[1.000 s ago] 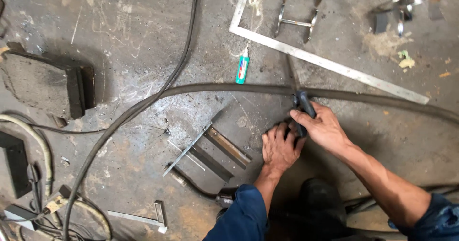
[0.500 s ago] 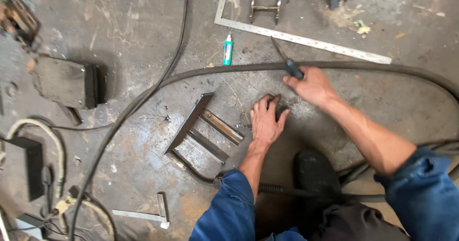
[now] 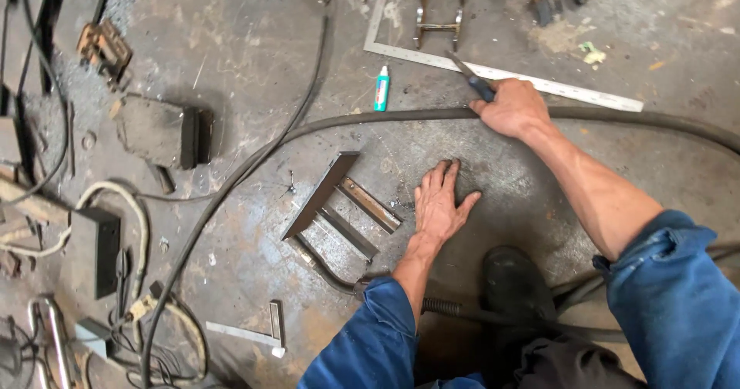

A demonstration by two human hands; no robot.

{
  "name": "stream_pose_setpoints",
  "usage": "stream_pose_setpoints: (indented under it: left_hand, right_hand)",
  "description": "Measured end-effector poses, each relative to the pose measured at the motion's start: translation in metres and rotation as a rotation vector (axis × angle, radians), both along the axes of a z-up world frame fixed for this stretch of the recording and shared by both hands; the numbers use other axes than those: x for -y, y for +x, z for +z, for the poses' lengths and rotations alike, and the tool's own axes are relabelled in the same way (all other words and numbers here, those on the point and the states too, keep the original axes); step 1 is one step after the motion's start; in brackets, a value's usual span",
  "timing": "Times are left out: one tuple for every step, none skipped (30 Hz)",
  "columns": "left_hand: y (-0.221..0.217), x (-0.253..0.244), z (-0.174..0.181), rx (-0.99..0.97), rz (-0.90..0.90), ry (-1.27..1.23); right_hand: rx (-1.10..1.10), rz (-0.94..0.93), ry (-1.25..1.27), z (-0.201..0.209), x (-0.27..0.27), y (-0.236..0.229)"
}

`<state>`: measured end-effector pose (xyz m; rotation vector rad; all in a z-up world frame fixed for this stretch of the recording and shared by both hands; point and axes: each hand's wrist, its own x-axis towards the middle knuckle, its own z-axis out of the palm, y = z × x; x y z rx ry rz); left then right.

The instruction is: Assembling and welding a metal frame component using a MIG welder and pliers.

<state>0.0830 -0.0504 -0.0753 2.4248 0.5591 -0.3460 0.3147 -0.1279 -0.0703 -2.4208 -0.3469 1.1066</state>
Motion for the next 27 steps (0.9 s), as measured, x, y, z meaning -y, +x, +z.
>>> stream_pose_setpoints:
  left_hand:
    - [0.000, 0.001, -0.001, 0.002, -0.004, 0.004]
    - [0.000, 0.001, -0.004, 0.005, 0.014, 0.009]
    - [-0.002, 0.002, -0.008, 0.012, 0.005, 0.014]
    - [-0.004, 0.002, -0.012, 0.020, -0.005, 0.020]
    - [-0.004, 0.003, -0.011, 0.022, 0.020, 0.019]
    - [-0.004, 0.003, -0.010, 0.026, 0.017, 0.024]
    - [-0.003, 0.004, -0.009, 0.031, 0.011, 0.028]
    - [-0.004, 0.004, -0.008, 0.033, 0.032, 0.027]
    - [-0.003, 0.004, -0.007, 0.028, 0.031, 0.021]
    - [-0.003, 0.005, -0.006, 0.022, 0.030, 0.016]
    - [-0.003, 0.004, -0.005, 0.025, 0.041, 0.013]
    - [-0.003, 0.004, -0.004, 0.030, 0.046, 0.012]
    - [-0.003, 0.005, -0.003, 0.034, 0.049, 0.008]
    - [-0.003, 0.004, -0.004, 0.037, 0.056, 0.004]
    - [-0.004, 0.004, -0.004, 0.039, 0.050, 0.011]
    - [-0.004, 0.005, -0.004, 0.040, 0.044, 0.018]
    - [-0.005, 0.005, -0.006, 0.042, 0.045, 0.014]
    - [-0.006, 0.005, -0.007, 0.048, 0.043, 0.015]
    - [-0.007, 0.005, -0.008, 0.053, 0.040, 0.018]
    - [-0.006, 0.005, -0.007, 0.053, 0.038, 0.015]
    - [-0.005, 0.004, -0.006, 0.046, 0.036, 0.013]
    - [-0.004, 0.004, -0.005, 0.039, 0.035, 0.011]
    - [-0.005, 0.004, -0.007, 0.039, 0.030, 0.010]
    - [-0.005, 0.004, -0.008, 0.044, 0.030, 0.013]
    - [-0.005, 0.004, -0.009, 0.048, 0.029, 0.015]
    - [-0.006, 0.004, -0.009, 0.047, 0.023, 0.012]
    - [-0.006, 0.004, -0.010, 0.049, 0.026, 0.012]
  right_hand:
    - [0.005, -0.010, -0.012, 0.001, 0.000, 0.002]
    - [0.008, 0.007, -0.007, 0.003, 0.001, 0.004]
    - [0.007, 0.024, -0.037, 0.005, 0.003, 0.004]
    - [0.007, 0.041, -0.066, 0.006, 0.005, 0.005]
    - [0.010, 0.066, -0.067, 0.003, 0.006, 0.009]
    - [0.030, 0.099, -0.107, -0.001, 0.008, 0.013]
    - [0.052, 0.128, -0.148, -0.005, 0.010, 0.017]
    - [0.056, 0.149, -0.150, -0.011, 0.012, 0.023]
    - [0.112, 0.175, -0.174, -0.017, 0.015, 0.029]
    - [0.168, 0.202, -0.197, -0.023, 0.017, 0.035]
    - [0.173, 0.212, -0.199, -0.023, 0.018, 0.039]
    - [0.220, 0.235, -0.195, -0.022, 0.020, 0.044]
    - [0.266, 0.255, -0.192, -0.021, 0.022, 0.048]
    - [0.270, 0.263, -0.196, -0.025, 0.024, 0.052]
    - [0.301, 0.282, -0.178, -0.029, 0.027, 0.055]
    - [0.332, 0.302, -0.160, -0.032, 0.031, 0.058]
    - [0.333, 0.303, -0.165, -0.031, 0.030, 0.058]
    - [0.345, 0.307, -0.160, -0.030, 0.029, 0.059]
    - [0.355, 0.308, -0.154, -0.029, 0.029, 0.059]
    - [0.355, 0.306, -0.158, -0.028, 0.028, 0.059]
    - [0.339, 0.303, -0.160, -0.028, 0.027, 0.059]
    - [0.322, 0.300, -0.163, -0.027, 0.026, 0.059]
    - [0.321, 0.295, -0.164, -0.030, 0.026, 0.059]
    - [0.322, 0.290, -0.155, -0.032, 0.026, 0.059]
    - [0.322, 0.284, -0.147, -0.035, 0.027, 0.059]
    - [0.321, 0.279, -0.150, -0.036, 0.027, 0.058]
    - [0.330, 0.272, -0.140, -0.037, 0.028, 0.057]
